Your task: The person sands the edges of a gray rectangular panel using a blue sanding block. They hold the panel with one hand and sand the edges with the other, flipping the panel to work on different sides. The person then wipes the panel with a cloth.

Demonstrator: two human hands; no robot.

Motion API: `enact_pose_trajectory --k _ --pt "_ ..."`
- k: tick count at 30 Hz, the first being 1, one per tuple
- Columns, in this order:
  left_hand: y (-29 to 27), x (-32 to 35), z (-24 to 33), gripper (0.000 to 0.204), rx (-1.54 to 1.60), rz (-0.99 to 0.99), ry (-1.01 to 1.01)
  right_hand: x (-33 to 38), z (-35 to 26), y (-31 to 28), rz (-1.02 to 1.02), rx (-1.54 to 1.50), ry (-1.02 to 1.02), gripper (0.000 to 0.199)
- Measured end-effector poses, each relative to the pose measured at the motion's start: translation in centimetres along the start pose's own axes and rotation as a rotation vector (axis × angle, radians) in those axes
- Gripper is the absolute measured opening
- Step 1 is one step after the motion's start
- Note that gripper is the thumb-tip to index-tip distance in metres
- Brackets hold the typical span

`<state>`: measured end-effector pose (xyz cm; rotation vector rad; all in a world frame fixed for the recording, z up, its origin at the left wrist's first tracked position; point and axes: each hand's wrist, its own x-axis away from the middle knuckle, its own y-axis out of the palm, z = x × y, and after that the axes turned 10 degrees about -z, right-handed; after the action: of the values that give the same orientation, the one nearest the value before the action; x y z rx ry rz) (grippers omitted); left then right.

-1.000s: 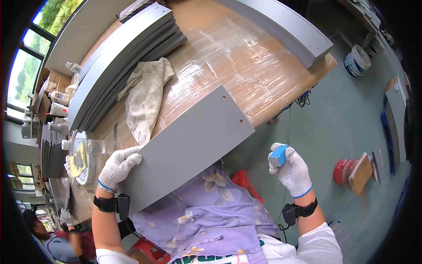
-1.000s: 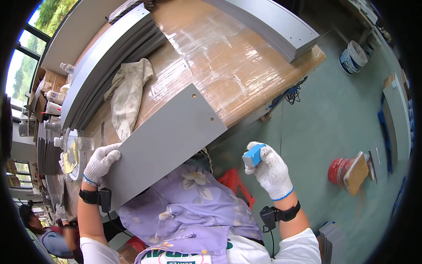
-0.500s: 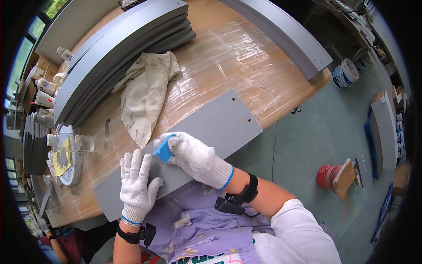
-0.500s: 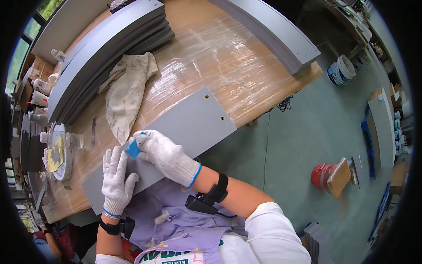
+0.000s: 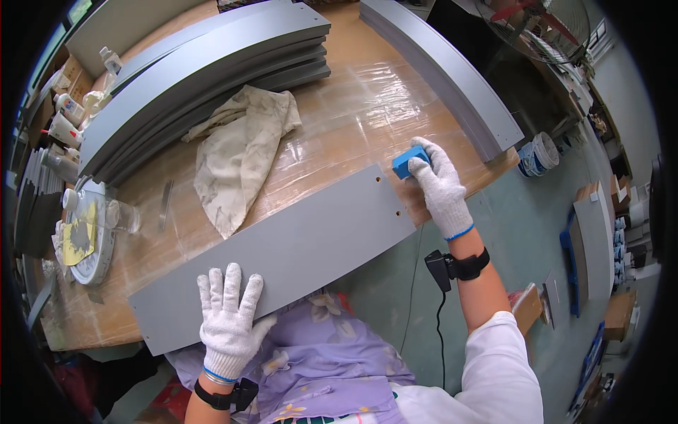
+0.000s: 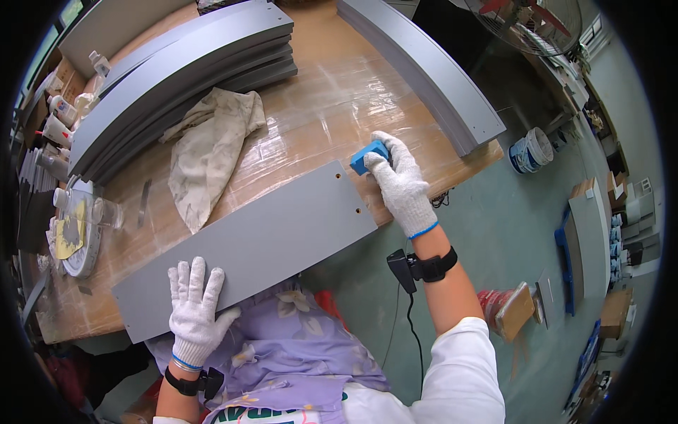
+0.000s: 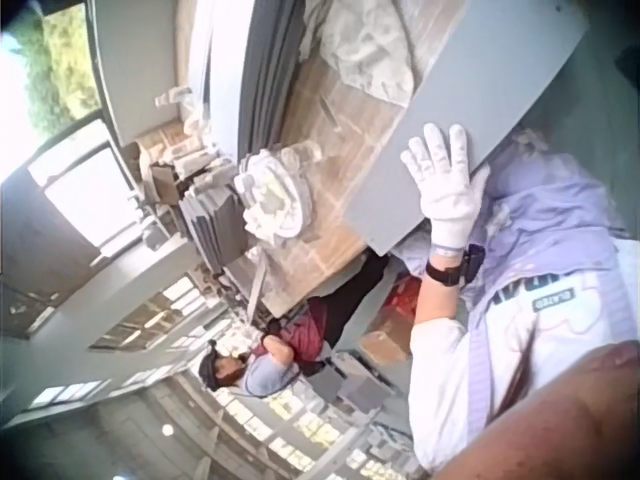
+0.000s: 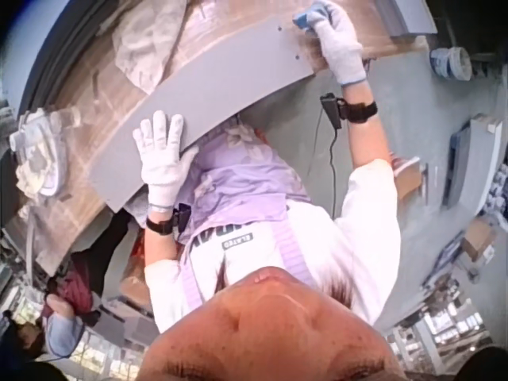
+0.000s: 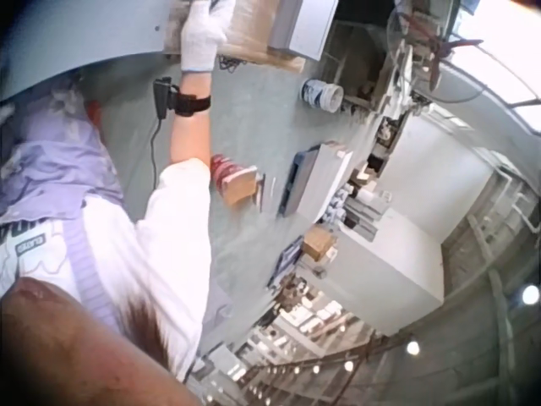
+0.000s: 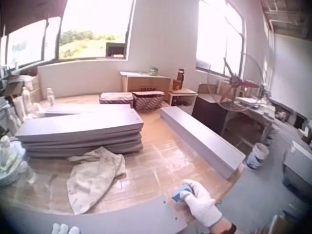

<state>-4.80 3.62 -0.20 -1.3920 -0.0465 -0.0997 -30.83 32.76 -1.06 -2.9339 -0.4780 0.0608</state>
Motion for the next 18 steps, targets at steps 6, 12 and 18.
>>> enact_pose_trajectory --k 6,12,18 --pt "0.9 -0.2 -0.2 0.078 -0.083 0.047 0.015 -2.1 0.5 0.5 -0.108 0.191 -0.044 0.042" --pt "1.2 0.0 -0.4 0.076 -0.091 0.059 0.008 -1.0 -0.4 -1.2 -0.252 0.386 -0.011 0.04" --pt "1.1 -0.3 -0.1 0.078 -0.098 0.05 0.02 -1.6 0.0 -0.2 -0.153 0.249 -0.03 0.04"
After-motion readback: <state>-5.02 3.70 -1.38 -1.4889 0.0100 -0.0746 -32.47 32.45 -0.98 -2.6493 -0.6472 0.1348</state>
